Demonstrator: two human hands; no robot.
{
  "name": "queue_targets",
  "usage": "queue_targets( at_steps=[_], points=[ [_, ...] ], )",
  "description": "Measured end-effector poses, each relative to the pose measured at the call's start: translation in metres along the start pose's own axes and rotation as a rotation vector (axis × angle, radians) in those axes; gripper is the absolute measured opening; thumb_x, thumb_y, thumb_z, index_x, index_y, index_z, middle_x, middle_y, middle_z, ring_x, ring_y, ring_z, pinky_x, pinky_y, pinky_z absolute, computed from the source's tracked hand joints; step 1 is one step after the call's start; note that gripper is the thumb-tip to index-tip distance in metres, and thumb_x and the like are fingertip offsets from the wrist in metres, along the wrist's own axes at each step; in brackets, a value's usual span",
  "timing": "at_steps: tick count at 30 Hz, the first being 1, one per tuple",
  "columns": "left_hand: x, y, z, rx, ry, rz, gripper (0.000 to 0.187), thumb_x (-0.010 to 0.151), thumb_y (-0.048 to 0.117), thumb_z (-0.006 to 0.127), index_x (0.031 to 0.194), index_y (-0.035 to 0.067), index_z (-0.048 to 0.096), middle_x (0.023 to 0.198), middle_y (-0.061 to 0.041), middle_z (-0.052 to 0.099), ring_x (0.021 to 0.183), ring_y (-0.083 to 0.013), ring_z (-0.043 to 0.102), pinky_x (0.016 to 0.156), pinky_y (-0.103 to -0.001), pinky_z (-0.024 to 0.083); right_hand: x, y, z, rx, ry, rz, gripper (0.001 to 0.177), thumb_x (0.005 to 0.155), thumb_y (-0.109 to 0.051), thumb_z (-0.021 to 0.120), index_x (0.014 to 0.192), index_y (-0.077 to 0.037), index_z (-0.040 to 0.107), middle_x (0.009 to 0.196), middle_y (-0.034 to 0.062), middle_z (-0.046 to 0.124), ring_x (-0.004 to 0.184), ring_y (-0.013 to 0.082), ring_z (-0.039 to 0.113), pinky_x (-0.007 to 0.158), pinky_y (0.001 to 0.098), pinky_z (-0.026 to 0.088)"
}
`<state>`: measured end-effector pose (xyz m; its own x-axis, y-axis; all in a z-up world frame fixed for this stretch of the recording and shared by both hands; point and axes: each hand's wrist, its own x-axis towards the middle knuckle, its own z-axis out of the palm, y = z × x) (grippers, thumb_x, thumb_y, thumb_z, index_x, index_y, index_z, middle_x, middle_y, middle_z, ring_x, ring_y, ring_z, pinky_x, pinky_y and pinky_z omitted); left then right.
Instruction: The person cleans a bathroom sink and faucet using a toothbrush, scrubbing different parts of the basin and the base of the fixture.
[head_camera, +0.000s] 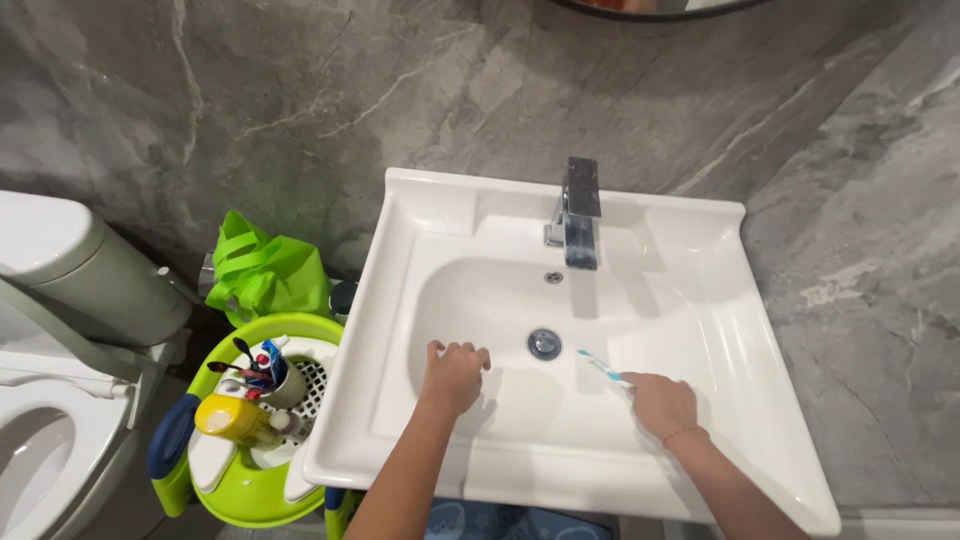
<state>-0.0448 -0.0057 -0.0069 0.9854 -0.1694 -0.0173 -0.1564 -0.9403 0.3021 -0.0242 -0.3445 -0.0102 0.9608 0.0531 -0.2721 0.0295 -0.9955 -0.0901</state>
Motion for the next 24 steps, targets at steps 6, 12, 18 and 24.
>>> queue_targets(
  at_steps=[6, 12, 18, 24],
  points=[
    [0.007, 0.007, 0.000, 0.000, 0.003, 0.038, 0.017, 0.086, 0.007, 0.069, 0.099, 0.018, 0.072, 0.100, -0.003, 0.070, 0.105, -0.0222, 0.063, 0.107, -0.053, 0.034, 0.010, 0.021, 0.010, 0.005, 0.054, 0.021, 0.042, 0.095, -0.018, 0.054, 0.127, -0.039, 0.071, 0.108, 0.0023, 0.078, 0.095, 0.0263, 0.074, 0.080, 0.0428, 0.058],
    [0.017, 0.015, -0.004, 0.009, -0.036, 0.024, 0.019, 0.086, 0.005, 0.068, 0.100, 0.018, 0.072, 0.100, -0.003, 0.070, 0.105, -0.0217, 0.063, 0.107, -0.052, 0.033, 0.028, 0.018, 0.011, -0.017, -0.020, 0.057, 0.040, 0.097, -0.025, 0.055, 0.131, -0.041, 0.069, 0.104, 0.0053, 0.077, 0.094, 0.0279, 0.073, 0.080, 0.0422, 0.057],
    [0.019, 0.021, -0.008, -0.001, -0.030, 0.006, 0.022, 0.086, 0.004, 0.066, 0.100, 0.019, 0.072, 0.103, -0.002, 0.071, 0.107, -0.0209, 0.063, 0.108, -0.051, 0.033, 0.058, 0.013, 0.028, -0.027, 0.040, 0.051, 0.039, 0.098, -0.026, 0.053, 0.131, -0.039, 0.070, 0.102, 0.0077, 0.077, 0.094, 0.0287, 0.074, 0.080, 0.0424, 0.058],
    [0.029, 0.025, -0.009, 0.009, -0.052, -0.047, 0.021, 0.087, 0.005, 0.067, 0.101, 0.019, 0.072, 0.104, -0.002, 0.070, 0.108, -0.0208, 0.062, 0.109, -0.052, 0.031, 0.083, 0.003, 0.032, 0.006, 0.014, 0.055, 0.040, 0.097, -0.024, 0.053, 0.129, -0.040, 0.070, 0.098, 0.0084, 0.077, 0.091, 0.0290, 0.073, 0.079, 0.0433, 0.058]
  ],
)
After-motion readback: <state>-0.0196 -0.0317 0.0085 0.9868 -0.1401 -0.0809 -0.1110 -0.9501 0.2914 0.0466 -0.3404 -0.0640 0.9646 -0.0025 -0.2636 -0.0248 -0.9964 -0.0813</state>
